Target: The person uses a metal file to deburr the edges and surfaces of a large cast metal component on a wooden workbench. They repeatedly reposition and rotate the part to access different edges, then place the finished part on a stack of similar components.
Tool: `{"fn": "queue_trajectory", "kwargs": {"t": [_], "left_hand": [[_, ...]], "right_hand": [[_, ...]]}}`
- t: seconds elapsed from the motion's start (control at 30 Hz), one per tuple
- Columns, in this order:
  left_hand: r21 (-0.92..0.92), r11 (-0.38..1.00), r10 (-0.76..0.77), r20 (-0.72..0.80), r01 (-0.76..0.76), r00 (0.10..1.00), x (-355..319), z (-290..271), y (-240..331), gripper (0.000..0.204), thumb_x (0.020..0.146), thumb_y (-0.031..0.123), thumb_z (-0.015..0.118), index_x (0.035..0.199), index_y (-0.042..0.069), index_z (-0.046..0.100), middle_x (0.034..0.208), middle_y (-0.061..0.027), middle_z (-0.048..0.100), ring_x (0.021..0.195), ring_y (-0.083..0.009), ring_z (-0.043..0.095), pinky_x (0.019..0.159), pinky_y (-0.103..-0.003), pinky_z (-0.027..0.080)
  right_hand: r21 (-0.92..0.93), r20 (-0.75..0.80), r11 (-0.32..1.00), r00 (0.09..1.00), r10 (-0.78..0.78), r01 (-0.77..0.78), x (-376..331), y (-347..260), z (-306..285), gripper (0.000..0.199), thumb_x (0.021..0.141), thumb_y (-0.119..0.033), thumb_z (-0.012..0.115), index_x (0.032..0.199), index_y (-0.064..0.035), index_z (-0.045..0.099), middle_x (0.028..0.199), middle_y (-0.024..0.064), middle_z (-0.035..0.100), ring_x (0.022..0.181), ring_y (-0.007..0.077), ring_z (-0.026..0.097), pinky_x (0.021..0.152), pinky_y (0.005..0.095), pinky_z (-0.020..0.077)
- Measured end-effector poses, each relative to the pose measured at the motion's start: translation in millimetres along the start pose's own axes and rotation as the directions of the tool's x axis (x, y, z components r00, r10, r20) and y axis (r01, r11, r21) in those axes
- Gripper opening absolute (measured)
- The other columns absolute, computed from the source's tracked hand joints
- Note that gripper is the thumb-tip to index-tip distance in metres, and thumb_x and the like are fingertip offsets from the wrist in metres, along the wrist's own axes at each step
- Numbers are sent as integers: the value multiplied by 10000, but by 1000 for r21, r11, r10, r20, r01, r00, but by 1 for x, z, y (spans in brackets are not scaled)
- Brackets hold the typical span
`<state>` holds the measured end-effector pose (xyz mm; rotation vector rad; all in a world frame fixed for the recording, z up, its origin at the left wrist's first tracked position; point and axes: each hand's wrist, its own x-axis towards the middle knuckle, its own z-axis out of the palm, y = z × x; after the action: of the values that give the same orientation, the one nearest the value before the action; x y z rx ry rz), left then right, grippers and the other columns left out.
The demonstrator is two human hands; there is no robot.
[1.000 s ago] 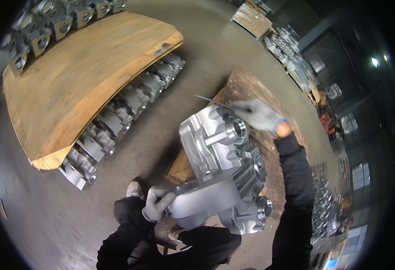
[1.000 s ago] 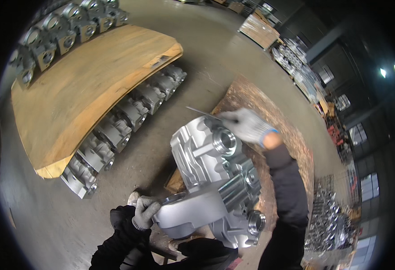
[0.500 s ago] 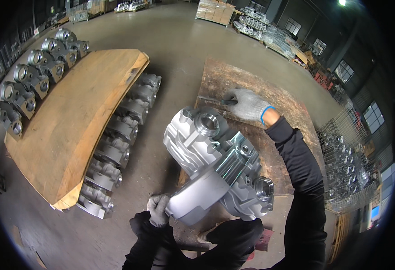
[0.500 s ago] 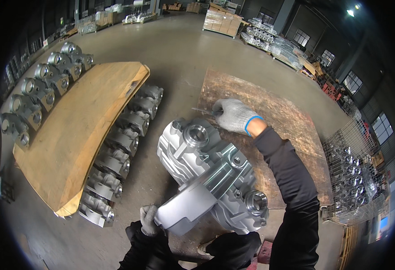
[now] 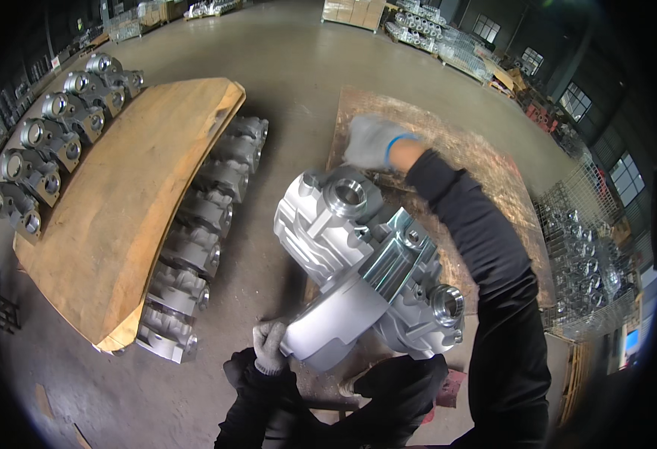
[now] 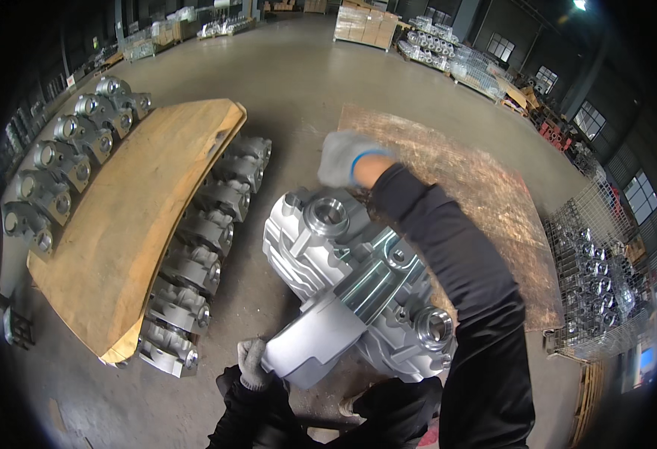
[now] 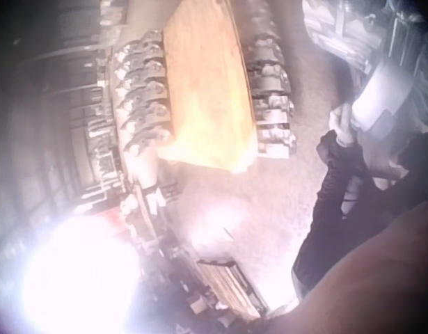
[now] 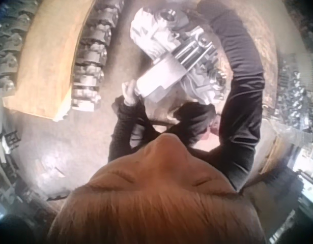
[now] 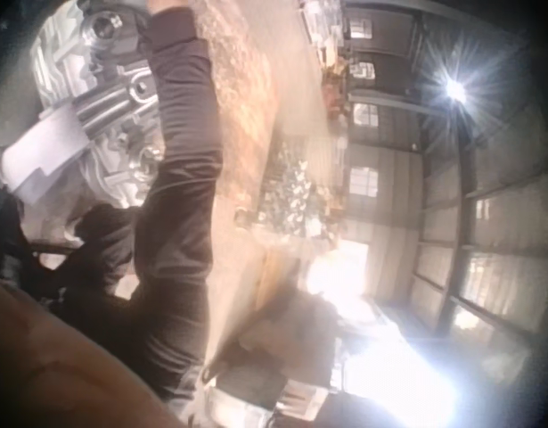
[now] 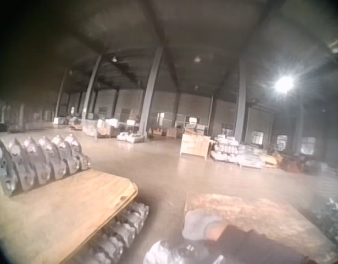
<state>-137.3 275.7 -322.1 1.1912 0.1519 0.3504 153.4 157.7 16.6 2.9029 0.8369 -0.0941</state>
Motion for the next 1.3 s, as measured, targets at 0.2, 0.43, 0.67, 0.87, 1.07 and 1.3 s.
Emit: {"fn": "queue_trajectory", "kwargs": {"t": [0.2, 0.43, 0.67, 0.87, 1.07, 1.3], "left_hand": [[-92, 995, -41, 16, 42, 999, 1, 6, 11, 370, 1031, 217, 601, 756, -18, 675, 706, -6, 647, 631, -91, 570, 579, -280, 426], [-75, 997, -21, 46, 25, 999, 0, 3, 7, 378, 1043, 201, 600, 736, -9, 672, 692, 2, 643, 630, -77, 557, 576, -286, 423], [-58, 997, -60, -1, 60, 998, -2, 5, 8, 357, 1043, 239, 612, 803, -5, 713, 732, -1, 678, 651, -78, 575, 600, -276, 441], [-80, 996, -35, 33, 38, 999, -2, 4, 7, 419, 1059, 282, 611, 757, 8, 705, 679, -9, 680, 589, -82, 594, 547, -272, 440], [-116, 991, -64, 68, 72, 996, 0, 1, 1, 440, 1055, 300, 620, 726, 15, 677, 667, -12, 667, 589, -89, 588, 550, -270, 433], [-147, 986, -69, 31, 73, 997, -3, 3, 1, 403, 1042, 269, 635, 744, 1, 679, 674, -21, 672, 605, -87, 582, 559, -271, 435]], "right_hand": [[23, -54, 998, 996, -64, 65, 5, 2, 16, 314, 779, -200, 661, 946, 36, 785, 1032, 314, 727, 1000, 480, 721, 907, 496, 585], [-1, -93, 999, 995, 48, -48, 3, -4, 33, 317, 785, -183, 644, 946, 52, 785, 985, 333, 723, 994, 484, 726, 901, 508, 587], [82, -155, 992, 982, 110, -98, -19, 4, 41, 325, 778, -193, 657, 949, 54, 782, 972, 328, 730, 966, 476, 731, 890, 508, 592], [95, -199, 981, 963, 182, -166, -35, 9, 48, 308, 773, -185, 663, 929, 52, 783, 972, 324, 729, 967, 466, 731, 887, 514, 595], [283, -317, 946, 916, 247, -157, -61, 13, 70, 295, 788, -189, 662, 865, 74, 770, 896, 346, 699, 937, 479, 727, 886, 512, 598], [337, -310, 931, 918, 247, -136, -77, 13, 66, 262, 796, -181, 648, 879, 15, 801, 889, 308, 714, 921, 472, 733, 905, 500, 599]]}}
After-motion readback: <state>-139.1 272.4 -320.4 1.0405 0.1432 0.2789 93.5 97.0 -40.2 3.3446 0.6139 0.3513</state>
